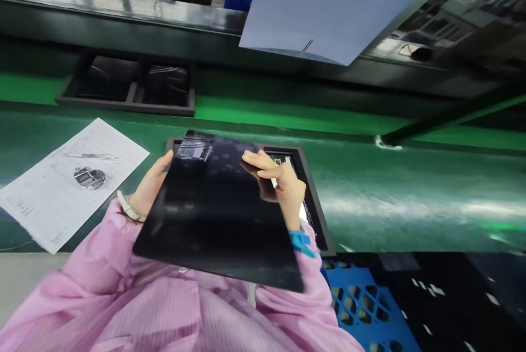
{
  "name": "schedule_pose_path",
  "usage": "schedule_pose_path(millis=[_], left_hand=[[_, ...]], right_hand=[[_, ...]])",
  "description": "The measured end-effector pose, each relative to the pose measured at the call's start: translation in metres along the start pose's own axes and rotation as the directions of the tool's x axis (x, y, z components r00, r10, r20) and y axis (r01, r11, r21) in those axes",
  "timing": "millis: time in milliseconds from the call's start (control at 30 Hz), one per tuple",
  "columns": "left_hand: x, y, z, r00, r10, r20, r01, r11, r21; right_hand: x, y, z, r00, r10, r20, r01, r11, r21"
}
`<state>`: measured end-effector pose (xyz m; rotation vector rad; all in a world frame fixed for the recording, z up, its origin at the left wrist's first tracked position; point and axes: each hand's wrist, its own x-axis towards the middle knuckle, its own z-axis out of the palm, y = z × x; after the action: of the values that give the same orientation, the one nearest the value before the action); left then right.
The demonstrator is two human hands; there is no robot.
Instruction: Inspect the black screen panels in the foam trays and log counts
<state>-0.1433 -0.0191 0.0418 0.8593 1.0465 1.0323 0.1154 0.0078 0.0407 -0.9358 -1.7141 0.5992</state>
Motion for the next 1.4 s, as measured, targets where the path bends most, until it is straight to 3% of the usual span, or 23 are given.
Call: schedule_pose_path(millis=[33,100,167,233,300,367,467,533,667,733,800,833,900,967,1067,1167,1267,1333,1400], left_hand=[[0.005,0.001,0.001,0.998,-0.054,0.025,0.055,0.997,-0.062],[0.012,-0.002,0.004,0.978,-0.18,0.109,0.197,0.964,-0.177],[0.015,-0.007,0.006,0.958,-0.242,0.156,0.273,0.934,-0.231],[0.016,-0.013,0.007,0.963,-0.227,0.143,0.256,0.936,-0.241],[0.014,-0.017,0.009,0.97,-0.202,0.135,0.232,0.937,-0.263],[0.012,-0.019,0.01,0.972,-0.194,0.133,0.222,0.942,-0.251],[0.008,-0.021,0.012,0.972,-0.206,0.114,0.226,0.952,-0.207],[0.007,-0.022,0.014,0.974,-0.203,0.103,0.218,0.959,-0.179],[0.005,-0.025,0.019,0.98,-0.174,0.099,0.186,0.973,-0.138],[0.004,-0.026,0.021,0.987,-0.143,0.071,0.152,0.977,-0.152],[0.003,-0.026,0.021,0.99,-0.128,0.054,0.136,0.974,-0.18],[0.002,-0.026,0.022,0.991,-0.126,0.055,0.134,0.972,-0.194],[0.0,-0.025,0.021,0.991,-0.117,0.062,0.127,0.97,-0.206],[-0.001,-0.025,0.02,0.993,-0.088,0.079,0.101,0.978,-0.184],[-0.003,-0.026,0.018,0.991,-0.024,0.134,0.039,0.993,-0.108],[-0.005,-0.026,0.016,0.985,0.013,0.174,-0.015,1.0,0.007],[-0.006,-0.023,0.016,0.983,0.058,0.174,-0.068,0.996,0.05],[-0.006,-0.019,0.017,0.976,0.075,0.205,-0.083,0.996,0.032],[-0.007,-0.017,0.018,0.963,0.073,0.258,-0.081,0.996,0.021]], right_hand=[[0.002,0.009,0.004,0.993,-0.114,0.012,0.114,0.992,-0.05],[0.004,0.022,0.007,0.937,-0.343,0.064,0.349,0.925,-0.151],[0.005,0.026,0.005,0.891,-0.439,0.118,0.454,0.851,-0.263],[0.008,0.024,-0.003,0.923,-0.372,0.101,0.379,0.827,-0.415],[0.013,0.02,-0.012,0.977,-0.212,-0.017,0.177,0.853,-0.491],[0.02,0.019,-0.019,0.988,0.001,-0.155,-0.062,0.918,-0.392],[0.031,0.02,-0.019,0.936,0.266,-0.23,-0.309,0.935,-0.175],[0.034,0.018,-0.012,0.916,0.271,-0.294,-0.334,0.923,-0.189],[0.023,0.0,0.0,0.887,0.008,-0.463,-0.199,0.909,-0.366],[0.014,-0.009,-0.005,0.928,0.004,-0.372,-0.094,0.97,-0.223],[0.008,-0.013,-0.016,0.995,0.036,-0.088,-0.027,0.994,0.102],[0.006,-0.013,-0.024,0.995,0.012,0.095,-0.037,0.963,0.265],[0.007,-0.01,-0.037,0.911,-0.106,0.399,-0.102,0.878,0.467],[0.01,-0.008,-0.047,0.813,-0.186,0.553,-0.152,0.848,0.508],[0.015,-0.011,-0.053,0.761,-0.209,0.614,-0.123,0.883,0.453],[0.015,-0.024,-0.05,0.757,-0.159,0.634,-0.073,0.943,0.324],[0.011,-0.044,-0.041,0.832,-0.03,0.554,0.036,0.999,0.0],[0.008,-0.056,-0.032,0.881,-0.046,0.472,0.177,0.956,-0.236],[0.006,-0.065,-0.024,0.894,-0.134,0.427,0.313,0.869,-0.383]])
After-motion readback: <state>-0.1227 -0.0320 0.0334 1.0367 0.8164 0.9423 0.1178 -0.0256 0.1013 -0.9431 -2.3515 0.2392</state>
